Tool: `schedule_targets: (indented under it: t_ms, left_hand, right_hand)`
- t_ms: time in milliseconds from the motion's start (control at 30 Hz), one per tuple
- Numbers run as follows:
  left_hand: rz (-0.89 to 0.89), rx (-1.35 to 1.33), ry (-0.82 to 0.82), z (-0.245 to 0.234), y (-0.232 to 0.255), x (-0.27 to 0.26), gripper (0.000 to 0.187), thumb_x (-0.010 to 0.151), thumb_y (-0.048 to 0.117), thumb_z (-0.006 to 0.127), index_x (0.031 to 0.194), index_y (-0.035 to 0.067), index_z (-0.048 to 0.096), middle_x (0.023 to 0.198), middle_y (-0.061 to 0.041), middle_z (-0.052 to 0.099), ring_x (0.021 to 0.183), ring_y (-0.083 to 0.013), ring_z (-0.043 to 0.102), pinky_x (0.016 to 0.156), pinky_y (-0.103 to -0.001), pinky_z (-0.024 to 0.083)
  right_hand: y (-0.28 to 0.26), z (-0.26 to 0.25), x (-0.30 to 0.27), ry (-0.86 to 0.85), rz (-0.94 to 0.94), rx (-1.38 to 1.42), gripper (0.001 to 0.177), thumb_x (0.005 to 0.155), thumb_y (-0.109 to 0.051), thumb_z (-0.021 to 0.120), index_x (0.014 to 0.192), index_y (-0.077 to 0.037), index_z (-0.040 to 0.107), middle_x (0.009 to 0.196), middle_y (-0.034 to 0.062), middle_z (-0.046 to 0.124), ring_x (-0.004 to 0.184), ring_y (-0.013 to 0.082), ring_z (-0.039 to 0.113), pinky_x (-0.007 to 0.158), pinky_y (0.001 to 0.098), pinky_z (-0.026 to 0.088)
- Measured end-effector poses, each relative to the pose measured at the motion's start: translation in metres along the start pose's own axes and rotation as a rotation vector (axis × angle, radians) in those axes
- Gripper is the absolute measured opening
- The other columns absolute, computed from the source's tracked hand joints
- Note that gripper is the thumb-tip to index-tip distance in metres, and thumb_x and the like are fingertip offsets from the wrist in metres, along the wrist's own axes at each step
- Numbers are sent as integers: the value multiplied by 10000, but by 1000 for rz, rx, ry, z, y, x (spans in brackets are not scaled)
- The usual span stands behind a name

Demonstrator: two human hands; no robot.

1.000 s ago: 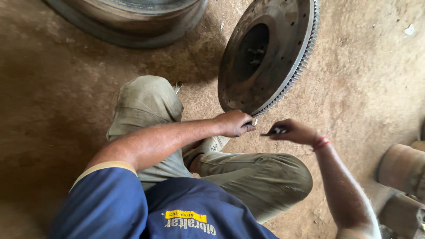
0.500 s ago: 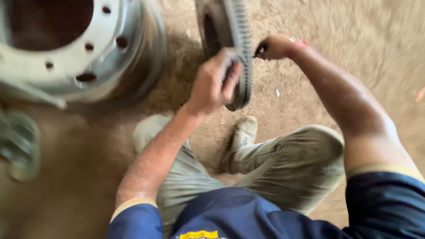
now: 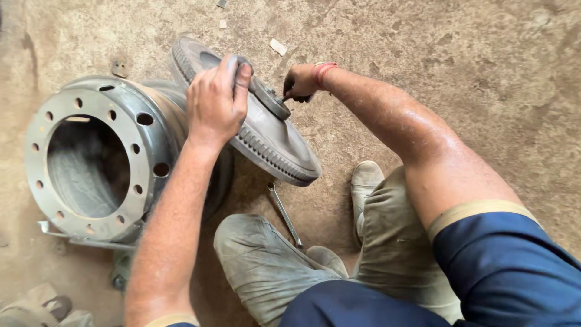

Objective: The person kneels on the floor and repeatedly scrubs a large circular metal gear with a small abrasive block, rotating the part to clean different sections. The person then stands, moves a chair, and briefly handles a small metal component on a workbench.

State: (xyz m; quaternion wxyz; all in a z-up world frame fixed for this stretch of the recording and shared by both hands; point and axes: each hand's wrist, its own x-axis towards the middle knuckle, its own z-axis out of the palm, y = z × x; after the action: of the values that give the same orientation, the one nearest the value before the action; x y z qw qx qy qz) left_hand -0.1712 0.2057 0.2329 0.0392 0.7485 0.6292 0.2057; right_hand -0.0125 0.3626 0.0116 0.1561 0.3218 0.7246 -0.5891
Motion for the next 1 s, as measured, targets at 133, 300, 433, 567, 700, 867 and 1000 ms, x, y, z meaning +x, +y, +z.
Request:
schedule_targets:
  t_ms: [133,300,433,567,700,867,1000]
  left_hand:
    - [-55,14,-52,-8,7,5,400,1163,407,433,1059,80,637,782,-104,672,725,-307,651,735,-460,484]
    - [-53,-15,-56,-14,16,7,383,1166,384,452,1035,68,625,801,-91,684,749,-304,664,743,-450,471]
    - [-54,-7,-23,-15,16,4,374,1162,378,481,1029,61,628,813,-104,689,773,-326,670,755,-462,483]
    - [-32,-19,31,-14,21,6,380,1164,377,468,1093,46,641,862,-119,703,793,-321,688,772,-460,508]
    - [-21,-88,87,-14,19,4,369,1171,366,485,1120,36,642,959,-134,711,877,-318,707,815,-438,531]
    - [-66,-559,639,13,-12,-36,284,1160,293,540,1202,21,609,1100,-111,679,990,-221,714,834,-349,642]
    - [-568,-874,967,86,-41,-112,149,1133,143,615,1109,-4,609,953,-62,653,829,-139,581,731,-263,482]
  right_hand:
    - [-11,7,0,-32,-5,239,575,993,-457,535,1410,-78,647,1283,149,752,1038,231,738,879,419,641]
    - [-34,26,-13,-48,12,474,1053,821,-849,221,1646,-215,60,1710,110,77,1537,306,179,1180,628,234]
    - [-40,33,-18,-24,-70,594,1116,796,-905,151,1656,-205,30,1728,103,-23,1589,275,-43,1236,601,46]
    - [-44,45,-19,-16,-98,603,1091,803,-893,147,1639,-218,-44,1718,78,-111,1580,253,-93,1239,569,39]
    - [-44,48,-11,-96,-84,686,1041,818,-868,150,1633,-221,121,1709,78,122,1563,260,126,1234,532,176]
    - [-24,26,1,37,60,464,730,965,-623,371,1523,-163,464,1504,145,526,1296,268,575,1041,479,511]
    - [-11,17,-7,115,49,447,469,991,-333,626,1355,-38,623,1286,148,712,1041,215,728,861,347,631]
